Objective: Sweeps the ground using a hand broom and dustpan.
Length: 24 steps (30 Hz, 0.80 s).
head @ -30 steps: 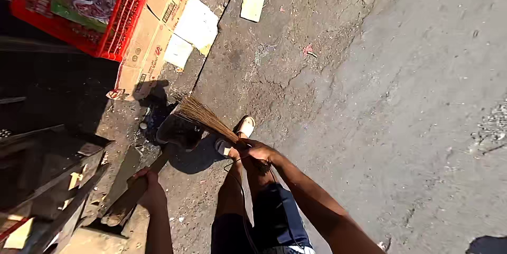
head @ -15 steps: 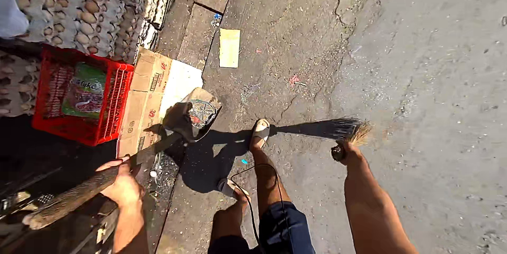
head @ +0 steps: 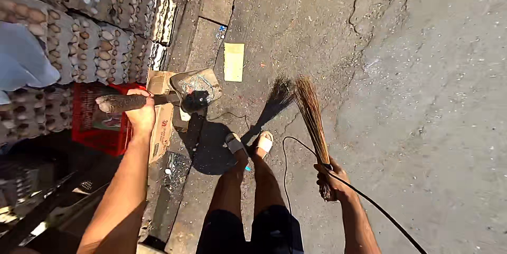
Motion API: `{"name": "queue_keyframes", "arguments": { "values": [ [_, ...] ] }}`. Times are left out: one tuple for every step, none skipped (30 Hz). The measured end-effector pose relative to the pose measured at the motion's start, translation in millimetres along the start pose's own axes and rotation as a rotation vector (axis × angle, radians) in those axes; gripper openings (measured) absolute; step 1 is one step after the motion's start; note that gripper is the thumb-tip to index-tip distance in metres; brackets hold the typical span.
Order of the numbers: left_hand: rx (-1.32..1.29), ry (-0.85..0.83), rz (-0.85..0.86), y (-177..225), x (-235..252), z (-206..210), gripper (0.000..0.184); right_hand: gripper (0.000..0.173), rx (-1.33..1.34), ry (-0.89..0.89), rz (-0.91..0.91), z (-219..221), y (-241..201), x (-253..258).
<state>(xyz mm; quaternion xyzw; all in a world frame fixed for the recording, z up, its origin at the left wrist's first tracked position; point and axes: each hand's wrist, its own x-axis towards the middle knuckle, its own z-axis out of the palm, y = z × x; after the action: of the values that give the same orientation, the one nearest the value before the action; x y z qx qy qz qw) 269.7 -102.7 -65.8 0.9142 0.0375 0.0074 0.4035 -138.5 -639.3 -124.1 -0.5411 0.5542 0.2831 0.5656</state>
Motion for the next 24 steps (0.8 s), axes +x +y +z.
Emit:
{"name": "queue_keyframes", "arguments": {
  "values": [
    [0.008,-0.002,-0.014,2.7,5.8,2.3,0.022,0.074,0.040,0.098,-0.003,-1.4,-0.5,16.9],
    [0.007,-0.003,-0.020,4.8,11.8,3.4,0.022,0.071,0.077,0.181,0.010,8.5,-3.8,40.2],
    [0.012,-0.006,-0.016,6.1,16.6,5.1,0.021,0.067,0.087,0.225,0.039,28.2,-9.5,66.6],
    [0.024,-0.012,-0.011,5.5,17.5,6.2,0.021,0.063,0.055,0.205,0.069,56.2,-13.6,89.7],
    [0.036,-0.030,-0.004,4.6,15.5,6.5,0.022,0.062,-0.022,0.120,0.087,90.9,-15.5,106.8],
    [0.027,-0.051,0.014,4.0,15.8,8.7,0.023,0.061,-0.119,-0.005,0.083,130.0,-21.0,118.9],
    [-0.002,-0.064,0.036,3.4,17.2,12.7,0.023,0.063,-0.192,-0.127,0.067,170.1,-29.4,122.6],
    [-0.015,-0.083,0.038,3.3,14.3,15.5,0.023,0.066,-0.240,-0.207,0.049,205.9,-36.3,117.3],
    [0.016,-0.088,0.013,5.6,9.0,18.6,0.021,0.071,-0.261,-0.251,0.035,231.4,-43.8,104.5],
    [0.079,-0.090,-0.037,9.0,3.4,21.2,0.021,0.076,-0.264,-0.279,0.034,244.6,-50.6,87.3],
    [0.151,-0.090,-0.085,12.0,-0.3,23.0,0.024,0.081,-0.282,-0.293,0.038,244.9,-56.1,65.7],
    [0.190,-0.091,-0.090,12.5,-2.6,24.0,0.023,0.084,-0.309,-0.308,0.037,232.1,-64.4,43.3],
    [0.215,-0.081,-0.093,12.0,-2.4,24.8,0.022,0.085,-0.320,-0.314,0.026,211.2,-77.8,21.9],
    [0.226,-0.084,-0.108,11.7,0.1,24.7,0.022,0.085,-0.329,-0.307,0.017,187.3,-93.6,4.2],
    [0.239,-0.088,-0.125,10.6,3.6,23.8,0.022,0.086,-0.332,-0.283,0.001,163.5,-111.0,-5.6],
    [0.265,-0.099,-0.127,7.9,6.5,22.4,0.022,0.087,-0.338,-0.225,-0.021,142.5,-129.4,-6.6],
    [0.307,-0.124,-0.128,4.6,6.7,20.0,0.022,0.087,-0.354,-0.130,-0.038,126.2,-147.1,-0.8],
    [0.348,-0.149,-0.130,1.6,6.0,18.2,0.022,0.087,-0.369,-0.012,-0.053,116.4,-165.6,14.5],
    [0.374,-0.160,-0.142,-0.7,9.1,19.2,0.021,0.085,-0.378,0.101,-0.074,113.8,-188.6,41.8],
    [0.393,-0.160,-0.160,-2.0,15.0,22.0,0.021,0.082,-0.391,0.196,-0.096,118.1,-214.2,75.4],
    [0.396,-0.149,-0.182,-2.4,18.6,24.6,0.021,0.078,-0.408,0.262,-0.111,128.8,-236.6,109.1],
    [0.367,-0.123,-0.195,-1.3,19.7,26.9,0.019,0.075,-0.447,0.291,-0.118,145.5,-253.2,141.2],
    [0.327,-0.092,-0.196,1.3,22.2,30.1,0.019,0.073,-0.519,0.278,-0.114,170.4,-268.3,168.0],
    [0.287,-0.059,-0.190,5.0,27.4,34.2,0.017,0.072,-0.626,0.234,-0.111,201.5,-277.6,190.3]
  ]
}}
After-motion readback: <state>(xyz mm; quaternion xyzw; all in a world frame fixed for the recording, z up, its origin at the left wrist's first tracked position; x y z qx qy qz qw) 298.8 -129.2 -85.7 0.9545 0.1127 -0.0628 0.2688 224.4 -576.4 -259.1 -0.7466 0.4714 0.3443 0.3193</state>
